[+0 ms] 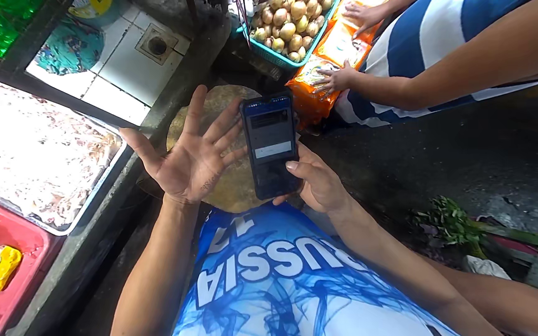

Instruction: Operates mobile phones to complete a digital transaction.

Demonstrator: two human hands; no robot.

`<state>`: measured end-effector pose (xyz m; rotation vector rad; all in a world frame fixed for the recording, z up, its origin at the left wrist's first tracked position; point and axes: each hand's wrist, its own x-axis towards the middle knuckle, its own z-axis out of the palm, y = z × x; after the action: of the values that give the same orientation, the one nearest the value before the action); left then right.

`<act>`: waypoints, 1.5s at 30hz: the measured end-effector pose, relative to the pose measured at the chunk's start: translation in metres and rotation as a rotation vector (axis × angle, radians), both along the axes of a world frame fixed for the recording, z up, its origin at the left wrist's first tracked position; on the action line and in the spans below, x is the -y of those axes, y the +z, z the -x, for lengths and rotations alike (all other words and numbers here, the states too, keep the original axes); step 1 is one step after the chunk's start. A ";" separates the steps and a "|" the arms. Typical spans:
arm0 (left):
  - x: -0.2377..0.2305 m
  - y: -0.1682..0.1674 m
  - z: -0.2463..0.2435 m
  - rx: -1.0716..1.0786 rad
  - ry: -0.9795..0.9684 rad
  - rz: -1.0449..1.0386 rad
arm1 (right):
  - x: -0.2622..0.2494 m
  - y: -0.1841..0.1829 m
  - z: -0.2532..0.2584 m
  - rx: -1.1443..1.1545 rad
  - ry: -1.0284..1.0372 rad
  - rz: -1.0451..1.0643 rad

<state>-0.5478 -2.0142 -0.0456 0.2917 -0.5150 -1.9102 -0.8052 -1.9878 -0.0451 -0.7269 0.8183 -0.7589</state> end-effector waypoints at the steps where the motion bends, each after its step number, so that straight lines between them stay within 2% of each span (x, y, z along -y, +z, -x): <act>1: 0.000 -0.001 0.000 -0.004 -0.002 0.002 | 0.000 0.000 0.000 0.005 0.005 -0.013; 14: -0.003 0.004 0.002 0.029 -0.017 0.002 | -0.004 -0.004 0.003 0.085 0.030 0.031; 19: -0.005 -0.006 0.011 0.457 0.057 0.155 | -0.005 -0.006 0.002 0.153 0.050 0.026; 25: -0.018 -0.008 0.016 0.642 0.018 0.257 | -0.002 -0.003 0.004 0.314 0.068 0.049; 31: -0.025 0.006 0.028 0.960 0.115 0.337 | 0.002 0.002 0.002 0.226 0.051 0.094; 37: -0.026 0.007 0.034 1.189 0.243 0.416 | 0.004 0.002 0.002 0.207 0.064 0.150; 40: -0.025 0.007 0.033 1.192 0.244 0.420 | 0.004 0.001 0.002 0.166 0.069 0.175; 45: -0.025 0.008 0.029 1.117 0.178 0.430 | 0.003 0.003 -0.005 -0.040 0.029 0.242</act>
<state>-0.5764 -1.9897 -0.0380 1.0806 -1.5374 -1.2710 -0.8003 -1.9910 -0.0416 -0.9705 0.7575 -0.8274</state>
